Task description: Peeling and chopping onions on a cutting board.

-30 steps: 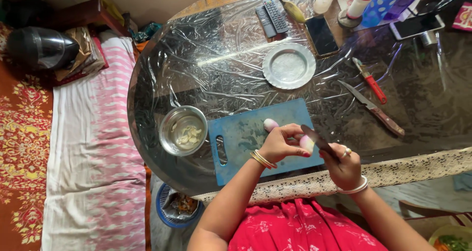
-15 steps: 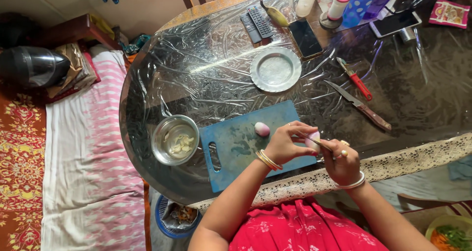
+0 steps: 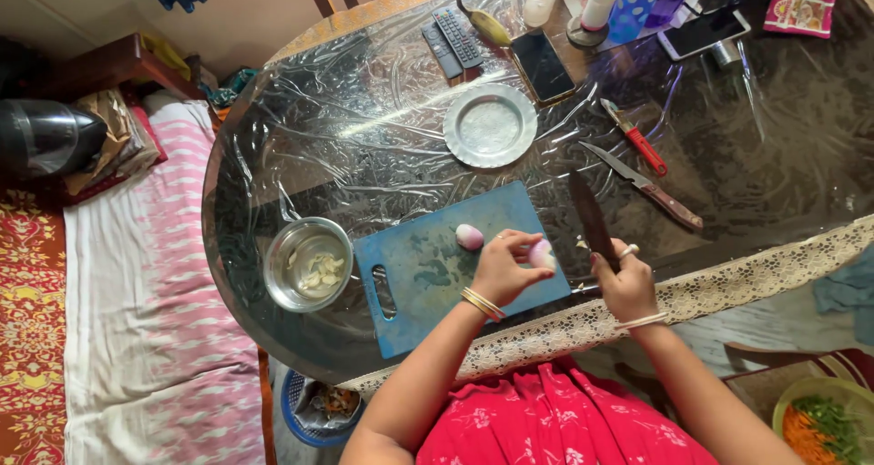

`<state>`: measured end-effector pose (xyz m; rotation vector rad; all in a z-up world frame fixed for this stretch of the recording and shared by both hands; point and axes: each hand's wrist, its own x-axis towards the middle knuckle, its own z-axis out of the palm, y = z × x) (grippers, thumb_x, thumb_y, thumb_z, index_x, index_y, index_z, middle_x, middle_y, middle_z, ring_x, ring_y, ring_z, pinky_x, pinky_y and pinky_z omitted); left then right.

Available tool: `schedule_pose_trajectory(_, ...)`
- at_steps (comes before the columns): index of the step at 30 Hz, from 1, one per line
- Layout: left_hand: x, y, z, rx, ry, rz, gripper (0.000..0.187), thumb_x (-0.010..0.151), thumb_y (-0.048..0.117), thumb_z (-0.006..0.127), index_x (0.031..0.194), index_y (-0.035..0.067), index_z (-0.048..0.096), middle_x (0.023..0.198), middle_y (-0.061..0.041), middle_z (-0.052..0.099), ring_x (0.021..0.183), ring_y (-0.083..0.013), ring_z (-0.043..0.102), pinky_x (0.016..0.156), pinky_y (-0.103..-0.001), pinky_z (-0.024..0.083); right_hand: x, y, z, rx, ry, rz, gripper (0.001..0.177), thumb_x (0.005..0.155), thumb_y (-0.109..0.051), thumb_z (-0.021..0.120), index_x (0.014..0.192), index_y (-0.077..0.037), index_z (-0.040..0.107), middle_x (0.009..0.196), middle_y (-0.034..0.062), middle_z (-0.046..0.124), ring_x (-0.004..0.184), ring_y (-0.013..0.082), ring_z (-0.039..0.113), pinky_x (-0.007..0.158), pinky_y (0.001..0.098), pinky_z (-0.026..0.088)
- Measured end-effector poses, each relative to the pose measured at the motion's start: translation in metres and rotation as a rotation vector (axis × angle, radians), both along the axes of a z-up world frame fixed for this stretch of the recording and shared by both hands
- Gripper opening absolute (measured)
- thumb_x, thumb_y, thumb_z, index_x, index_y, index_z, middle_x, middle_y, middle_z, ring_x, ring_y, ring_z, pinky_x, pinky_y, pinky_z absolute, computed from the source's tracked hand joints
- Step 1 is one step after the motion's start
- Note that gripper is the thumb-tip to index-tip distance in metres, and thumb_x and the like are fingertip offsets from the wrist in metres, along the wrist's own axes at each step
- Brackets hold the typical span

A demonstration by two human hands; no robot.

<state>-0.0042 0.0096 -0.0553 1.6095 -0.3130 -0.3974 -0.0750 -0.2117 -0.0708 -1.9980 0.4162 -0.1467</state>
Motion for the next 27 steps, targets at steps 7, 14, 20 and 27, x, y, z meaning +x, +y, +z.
schedule_pose_trajectory(7,-0.009,0.066,-0.029,0.739,-0.361,0.161,0.05,0.069,0.02,0.085,0.116,0.008,0.074,0.117,-0.012,0.065,0.111,-0.0311,0.061,0.099,-0.04,0.052,-0.009,-0.015,-0.018,-0.262,0.017,0.046,0.025,0.096,-0.012,0.065,0.119,-0.002,0.063,0.081,0.0167,0.072,0.076,0.0322,0.071,0.067,0.0431,0.054)
schedule_pose_trajectory(14,-0.02,0.122,-0.042,0.801,-0.304,0.346,0.062,0.065,0.022,0.091,0.121,0.008,0.068,0.119,-0.015,0.061,0.114,-0.0356,0.057,0.097,-0.043,0.05,-0.013,0.026,0.002,-0.114,0.241,0.281,0.024,0.09,-0.012,0.064,0.114,-0.004,0.063,0.063,0.0128,0.07,0.055,0.0198,0.071,0.056,0.0392,0.056)
schedule_pose_trajectory(20,-0.034,0.143,-0.049,0.612,-0.426,0.327,0.057,0.069,0.017,0.088,0.12,0.007,0.066,0.122,-0.014,0.067,0.115,-0.0361,0.061,0.101,-0.044,0.05,-0.013,0.087,-0.023,-0.399,0.346,0.613,0.023,0.096,-0.024,0.055,0.114,-0.009,0.051,0.067,0.0204,0.07,0.071,0.0424,0.07,0.067,0.055,0.052)
schedule_pose_trajectory(27,-0.038,0.142,-0.061,0.576,-0.498,0.399,0.046,0.076,0.015,0.083,0.119,0.009,0.069,0.12,-0.015,0.068,0.11,-0.0359,0.066,0.096,-0.043,0.054,0.011,0.142,-0.02,-0.55,0.341,0.733,0.032,0.098,-0.029,0.048,0.119,-0.006,0.048,0.078,0.0273,0.07,0.08,0.0503,0.067,0.074,0.0617,0.049)
